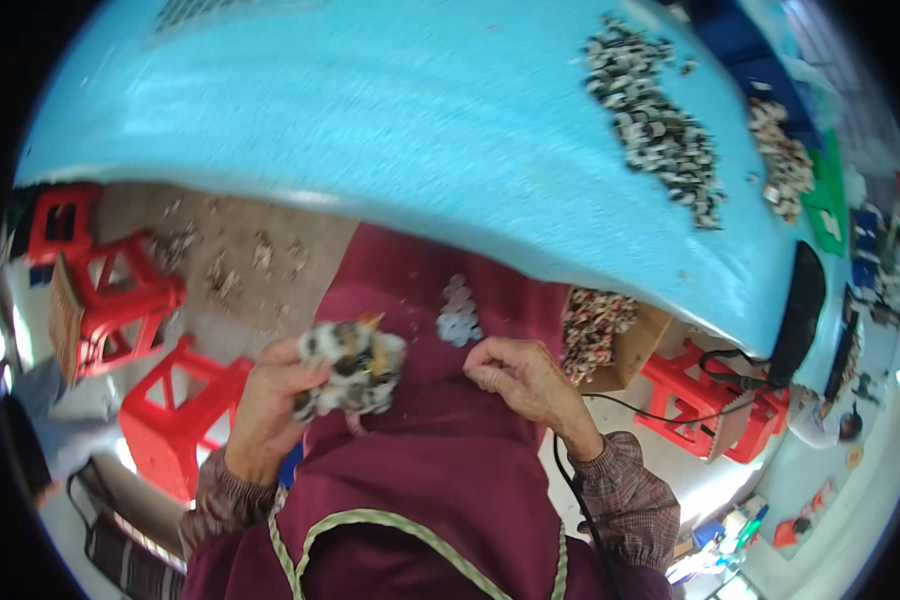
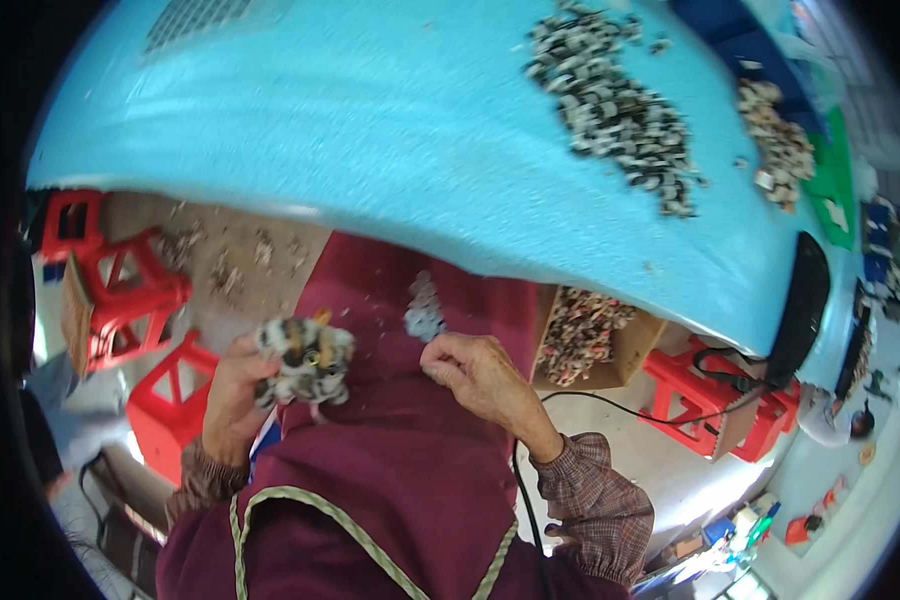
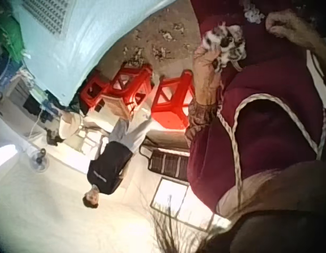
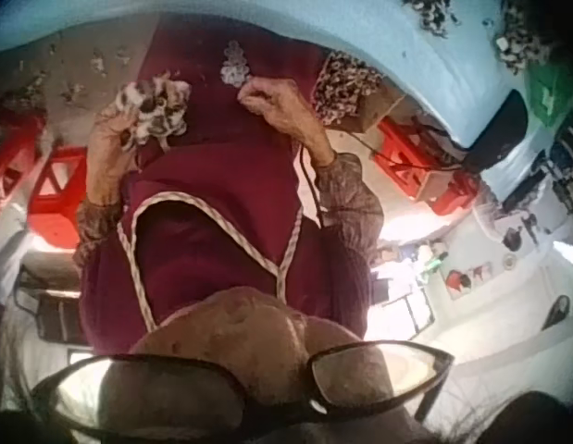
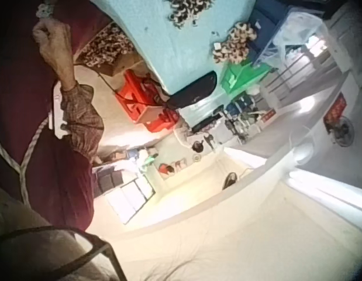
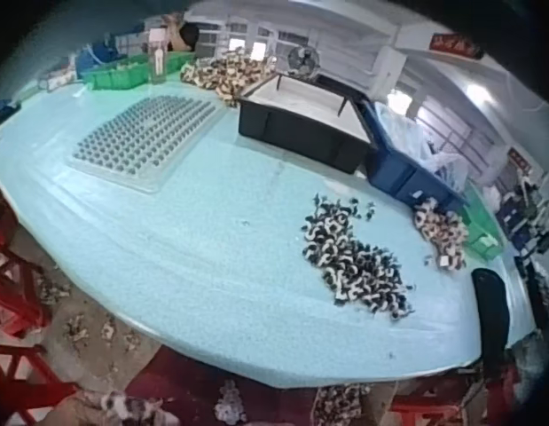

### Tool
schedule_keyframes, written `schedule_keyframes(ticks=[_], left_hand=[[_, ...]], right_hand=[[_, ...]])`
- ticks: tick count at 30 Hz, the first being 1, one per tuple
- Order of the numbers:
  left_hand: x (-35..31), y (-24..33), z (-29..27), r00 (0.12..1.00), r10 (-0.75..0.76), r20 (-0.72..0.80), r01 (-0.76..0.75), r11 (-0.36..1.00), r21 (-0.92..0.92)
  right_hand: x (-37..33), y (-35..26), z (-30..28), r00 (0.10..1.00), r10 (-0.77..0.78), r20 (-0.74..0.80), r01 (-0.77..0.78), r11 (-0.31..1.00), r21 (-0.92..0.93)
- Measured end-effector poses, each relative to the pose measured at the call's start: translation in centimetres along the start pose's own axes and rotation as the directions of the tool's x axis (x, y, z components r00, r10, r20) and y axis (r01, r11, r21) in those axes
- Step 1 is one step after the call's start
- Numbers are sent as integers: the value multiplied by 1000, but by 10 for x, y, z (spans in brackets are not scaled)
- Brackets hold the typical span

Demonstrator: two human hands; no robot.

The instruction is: The recorder is assembling small leopard-print stuffed toy heads by attaching plastic eyes and securing them with back pieces.

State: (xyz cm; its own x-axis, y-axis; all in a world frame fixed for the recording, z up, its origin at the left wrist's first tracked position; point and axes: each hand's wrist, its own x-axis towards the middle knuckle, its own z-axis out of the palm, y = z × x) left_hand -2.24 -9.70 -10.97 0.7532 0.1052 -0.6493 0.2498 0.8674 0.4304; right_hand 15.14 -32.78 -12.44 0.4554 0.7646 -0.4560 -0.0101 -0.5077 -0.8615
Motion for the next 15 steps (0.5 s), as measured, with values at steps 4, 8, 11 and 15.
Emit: schedule_keyframes(ticks=[4,8,11,15], left_hand=[[-2,-2,-3,997,77,9,-77,997,-1],[3,-10,-5,999,35,-39,-37,998,-58],[5,-12,-3,999,27,-39,-30,998,-63],[12,-18,-9,998,50,-38,-53,996,-65]], right_hand=[[-16,-57,-56,986,-92,137,70,986,153],[-30,-74,-127,693,-187,-696,242,970,-20],[-30,-45,-182,457,-207,-865,338,940,-46],[-18,-17,-202,516,-327,-792,256,941,-221]])
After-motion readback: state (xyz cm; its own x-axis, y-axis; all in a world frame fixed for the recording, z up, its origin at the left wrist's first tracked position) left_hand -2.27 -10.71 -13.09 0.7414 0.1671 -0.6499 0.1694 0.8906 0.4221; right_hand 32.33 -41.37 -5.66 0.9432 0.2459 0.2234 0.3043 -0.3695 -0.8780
